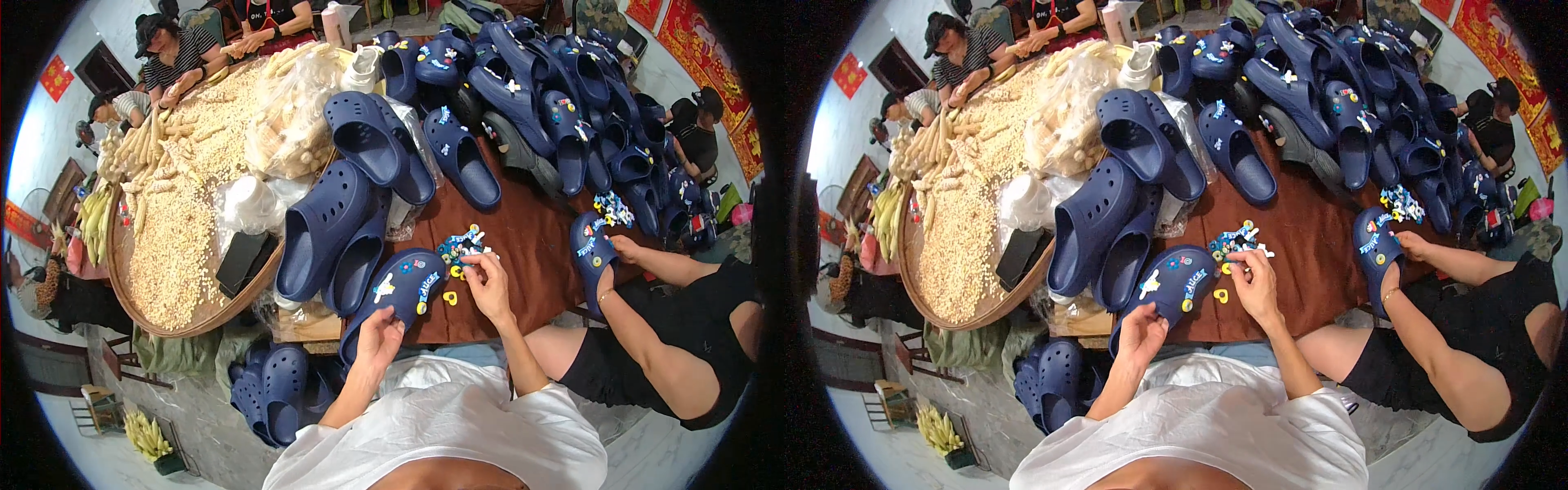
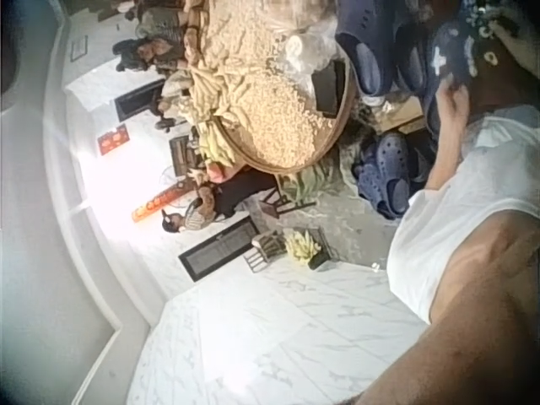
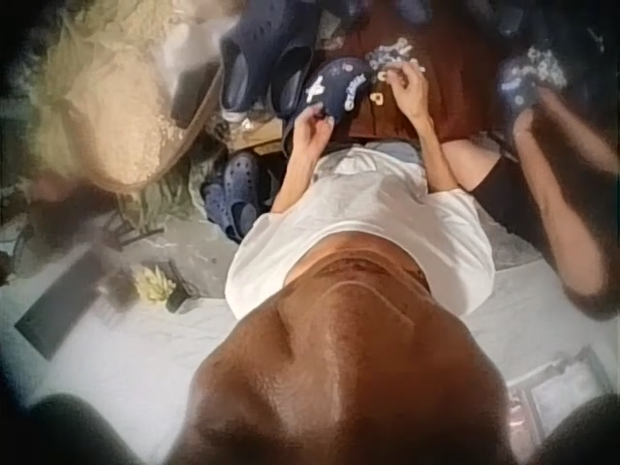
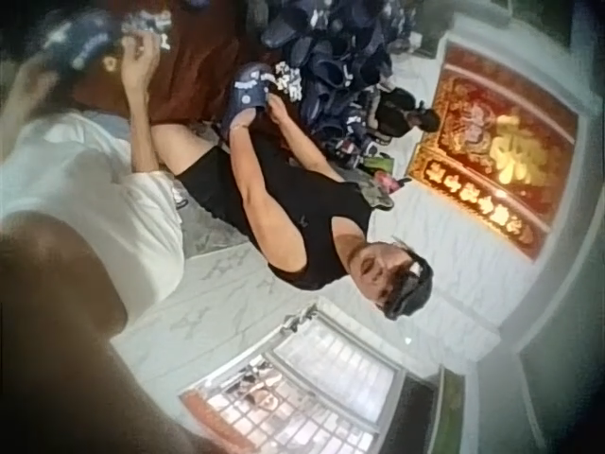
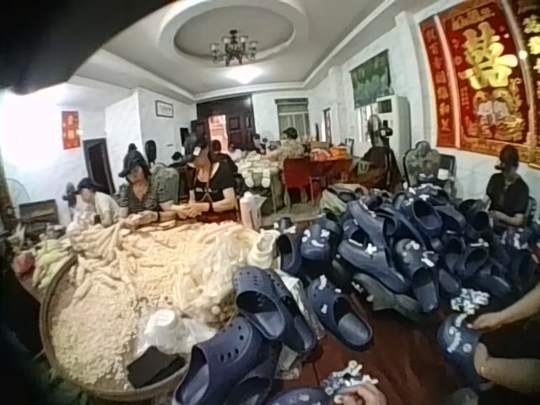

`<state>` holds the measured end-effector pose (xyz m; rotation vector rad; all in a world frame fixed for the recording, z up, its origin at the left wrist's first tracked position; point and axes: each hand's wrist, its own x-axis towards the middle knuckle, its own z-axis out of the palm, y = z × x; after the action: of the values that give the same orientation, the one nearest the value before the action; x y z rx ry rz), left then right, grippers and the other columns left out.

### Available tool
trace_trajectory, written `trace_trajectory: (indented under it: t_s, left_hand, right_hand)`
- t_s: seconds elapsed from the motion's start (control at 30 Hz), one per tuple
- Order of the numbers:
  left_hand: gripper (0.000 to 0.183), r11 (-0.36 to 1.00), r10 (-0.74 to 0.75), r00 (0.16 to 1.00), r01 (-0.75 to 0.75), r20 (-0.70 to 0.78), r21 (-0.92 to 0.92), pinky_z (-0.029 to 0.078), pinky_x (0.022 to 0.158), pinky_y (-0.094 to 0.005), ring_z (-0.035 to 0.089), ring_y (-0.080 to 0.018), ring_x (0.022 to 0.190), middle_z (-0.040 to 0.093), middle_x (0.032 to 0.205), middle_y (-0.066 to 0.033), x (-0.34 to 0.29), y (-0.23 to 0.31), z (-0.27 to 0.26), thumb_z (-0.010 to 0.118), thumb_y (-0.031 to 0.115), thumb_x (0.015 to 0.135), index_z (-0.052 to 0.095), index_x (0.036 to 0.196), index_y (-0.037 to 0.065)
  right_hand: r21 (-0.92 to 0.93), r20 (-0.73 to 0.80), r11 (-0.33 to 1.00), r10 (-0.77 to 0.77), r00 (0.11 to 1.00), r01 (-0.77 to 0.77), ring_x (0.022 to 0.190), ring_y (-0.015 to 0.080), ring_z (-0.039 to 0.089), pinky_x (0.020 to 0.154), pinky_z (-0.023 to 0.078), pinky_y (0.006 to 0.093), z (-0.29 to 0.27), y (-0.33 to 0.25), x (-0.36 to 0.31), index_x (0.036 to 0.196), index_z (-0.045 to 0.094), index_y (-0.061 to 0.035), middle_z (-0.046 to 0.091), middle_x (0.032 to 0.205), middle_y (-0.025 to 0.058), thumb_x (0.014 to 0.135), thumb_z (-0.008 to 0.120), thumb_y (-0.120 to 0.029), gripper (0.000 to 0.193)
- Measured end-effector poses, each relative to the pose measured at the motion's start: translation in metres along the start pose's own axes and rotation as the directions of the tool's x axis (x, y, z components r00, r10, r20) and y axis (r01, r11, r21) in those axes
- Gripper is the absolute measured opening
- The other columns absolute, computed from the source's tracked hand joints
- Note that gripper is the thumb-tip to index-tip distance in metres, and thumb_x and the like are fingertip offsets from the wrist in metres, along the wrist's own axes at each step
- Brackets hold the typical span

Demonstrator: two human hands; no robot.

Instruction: The recorder is attaching decorative charms (Jibbitz) to blue clog-style shoes.

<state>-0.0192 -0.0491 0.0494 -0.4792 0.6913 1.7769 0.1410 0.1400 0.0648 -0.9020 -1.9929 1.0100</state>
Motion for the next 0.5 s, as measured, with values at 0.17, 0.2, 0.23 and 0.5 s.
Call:
trace_trajectory:
  t_s: [0.17,0.2,0.23,0.5]
  left_hand:
    - [0.018,0.962,0.149,0.988,-0.155,0.046,0.226,0.047,0.086,-0.0301,0.060,-0.0185,0.092,0.064,0.098,-0.0062,0.002,-0.003,-0.011,0.068,0.005,0.085,0.059,0.100,0.002]
    - [0.019,0.902,0.174,0.984,-0.177,0.043,0.393,0.046,0.086,-0.0284,0.059,-0.0157,0.093,0.064,0.100,-0.0051,0.001,-0.005,-0.007,0.067,0.006,0.088,0.059,0.104,0.001]
    - [0.020,0.815,0.204,0.978,-0.194,0.043,0.546,0.045,0.086,-0.0266,0.058,-0.0129,0.094,0.064,0.102,-0.0039,0.000,-0.006,-0.003,0.065,0.007,0.090,0.059,0.108,0.000]
    - [0.039,0.687,0.169,0.978,-0.204,0.120,0.697,0.042,0.098,-0.0253,0.059,-0.0122,0.111,0.065,0.122,-0.0090,-0.005,-0.003,-0.002,0.066,0.013,0.092,0.056,0.124,-0.007]
  right_hand:
    - [-0.130,-0.085,0.991,-0.019,0.996,0.008,0.081,0.0206,0.063,0.063,0.054,0.0293,0.010,0.038,0.050,0.100,0.066,-0.0041,0.059,0.097,0.0097,0.087,0.066,-0.006,0.013]
    - [-0.125,-0.080,0.991,0.034,0.996,-0.044,0.084,0.0228,0.063,0.067,0.054,0.0318,0.010,0.045,0.059,0.101,0.066,-0.0043,0.058,0.098,0.0107,0.087,0.066,-0.007,0.015]
    - [-0.119,-0.071,0.988,0.087,0.994,-0.095,0.086,0.0251,0.062,0.071,0.054,0.0343,0.012,0.048,0.069,0.102,0.065,-0.0045,0.058,0.099,0.0116,0.086,0.066,-0.009,0.017]
    - [-0.431,-0.094,0.897,-0.151,0.984,0.096,0.097,0.0377,0.056,0.085,0.047,0.0455,0.033,0.092,0.119,0.101,0.063,-0.0072,0.056,0.102,0.0152,0.081,0.071,-0.011,0.021]
